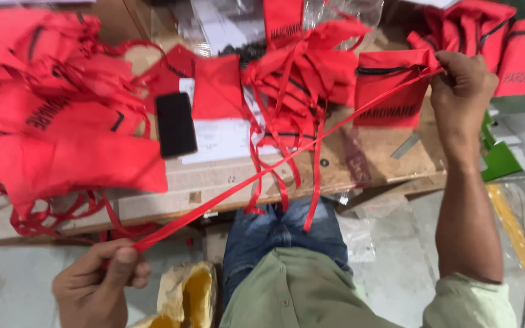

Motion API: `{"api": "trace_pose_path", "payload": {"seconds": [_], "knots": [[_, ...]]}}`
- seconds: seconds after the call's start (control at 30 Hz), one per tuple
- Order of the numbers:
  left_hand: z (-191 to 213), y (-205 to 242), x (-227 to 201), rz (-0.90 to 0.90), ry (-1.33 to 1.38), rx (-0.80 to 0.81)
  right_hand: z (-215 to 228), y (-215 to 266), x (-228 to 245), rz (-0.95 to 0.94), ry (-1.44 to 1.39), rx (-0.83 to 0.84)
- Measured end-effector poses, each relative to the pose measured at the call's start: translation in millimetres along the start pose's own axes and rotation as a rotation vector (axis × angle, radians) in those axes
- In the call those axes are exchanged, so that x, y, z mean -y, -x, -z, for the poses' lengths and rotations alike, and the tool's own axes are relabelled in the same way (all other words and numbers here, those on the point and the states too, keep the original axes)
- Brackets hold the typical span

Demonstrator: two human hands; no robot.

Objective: Assembling and tying straps on small red tool bags or pouches.

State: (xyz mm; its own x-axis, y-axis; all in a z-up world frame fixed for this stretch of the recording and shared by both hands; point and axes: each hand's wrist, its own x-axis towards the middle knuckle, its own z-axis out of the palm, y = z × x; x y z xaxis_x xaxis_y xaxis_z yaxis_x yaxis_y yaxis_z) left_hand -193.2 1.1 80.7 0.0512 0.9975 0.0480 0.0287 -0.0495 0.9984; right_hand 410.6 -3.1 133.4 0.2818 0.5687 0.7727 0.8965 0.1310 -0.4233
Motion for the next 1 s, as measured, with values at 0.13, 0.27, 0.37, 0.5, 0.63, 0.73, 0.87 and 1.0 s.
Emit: {"api": "trace_pose_path", "payload": {"seconds": [0.13,0.27,0.37,0.5,0.63,0.73,0.87,1.0], "knots": [[11,-11,-6,-0.178,0.143,-0.111,18,-26,24,-0.178,-0.231,0.064],[20,-22,4,-0.283,0.324,-0.111,21,-33,46,-0.147,-0.287,0.1],[23,-23,7,-0.289,0.371,-0.142,17,-34,59,-0.187,-0.287,0.142],[16,-25,0,-0.152,0.216,-0.213,13,-36,65,-0.251,-0.376,0.159],[10,-22,-8,-0.142,0.197,-0.173,13,-33,78,-0.369,-0.634,0.234],[3,-22,-10,-0.131,0.096,-0.136,18,-30,96,-0.396,-0.692,0.254],[-10,-21,-23,-0.251,-0.171,-0.009,22,-20,89,-0.382,-0.765,0.302],[-34,-18,-35,-0.391,-0.708,0.908,26,-9,88,-0.354,-0.761,0.35]]}}
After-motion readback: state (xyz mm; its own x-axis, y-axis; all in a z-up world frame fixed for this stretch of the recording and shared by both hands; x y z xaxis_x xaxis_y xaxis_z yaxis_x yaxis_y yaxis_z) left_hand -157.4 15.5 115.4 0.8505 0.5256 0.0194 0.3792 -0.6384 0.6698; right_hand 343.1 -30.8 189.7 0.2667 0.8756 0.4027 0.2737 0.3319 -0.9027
